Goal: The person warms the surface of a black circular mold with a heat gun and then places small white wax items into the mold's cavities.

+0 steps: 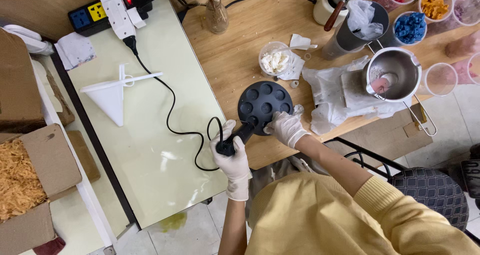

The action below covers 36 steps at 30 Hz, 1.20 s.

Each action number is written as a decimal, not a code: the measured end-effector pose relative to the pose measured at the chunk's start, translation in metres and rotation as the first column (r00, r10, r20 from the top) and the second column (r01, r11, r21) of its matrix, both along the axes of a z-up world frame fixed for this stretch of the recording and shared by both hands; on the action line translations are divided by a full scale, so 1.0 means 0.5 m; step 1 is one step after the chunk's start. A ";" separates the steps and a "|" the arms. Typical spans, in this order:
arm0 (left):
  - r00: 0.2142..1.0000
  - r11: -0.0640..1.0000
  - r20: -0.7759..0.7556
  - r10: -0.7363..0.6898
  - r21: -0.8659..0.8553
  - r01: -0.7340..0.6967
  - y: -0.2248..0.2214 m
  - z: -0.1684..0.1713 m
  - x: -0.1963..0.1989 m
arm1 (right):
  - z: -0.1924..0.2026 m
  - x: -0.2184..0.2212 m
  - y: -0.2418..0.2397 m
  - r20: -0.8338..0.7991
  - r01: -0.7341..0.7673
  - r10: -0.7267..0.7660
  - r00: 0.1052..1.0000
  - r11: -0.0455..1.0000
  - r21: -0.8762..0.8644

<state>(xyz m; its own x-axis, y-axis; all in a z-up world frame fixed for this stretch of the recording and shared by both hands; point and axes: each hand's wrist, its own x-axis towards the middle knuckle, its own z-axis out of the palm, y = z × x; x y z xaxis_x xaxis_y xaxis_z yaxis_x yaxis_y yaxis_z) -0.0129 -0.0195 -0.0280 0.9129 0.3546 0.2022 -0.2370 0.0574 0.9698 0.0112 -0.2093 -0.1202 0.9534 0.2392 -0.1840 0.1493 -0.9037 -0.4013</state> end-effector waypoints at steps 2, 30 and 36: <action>1.000 1.000 0.004 -0.002 0.016 0.002 -0.002 0.004 0.004 | -0.005 -0.002 0.010 0.035 -0.017 0.020 0.999 0.998 -0.067; 1.000 0.997 -0.014 -0.003 0.081 0.004 -0.004 0.027 0.019 | -0.042 -0.011 0.021 0.251 -0.283 0.401 0.881 0.872 -0.399; 1.000 0.999 0.029 0.006 0.035 -0.007 -0.003 0.005 0.006 | -0.021 -0.011 0.024 0.286 -0.373 0.608 0.741 0.727 -0.577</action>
<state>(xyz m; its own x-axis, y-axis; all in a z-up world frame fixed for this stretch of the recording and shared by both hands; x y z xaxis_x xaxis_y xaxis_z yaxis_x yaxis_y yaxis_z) -0.0099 -0.0212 -0.0253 0.9041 0.3529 0.2409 -0.2652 0.0212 0.9640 0.0056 -0.1973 -0.1308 0.7200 0.6940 -0.0061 0.6718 -0.6947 0.2571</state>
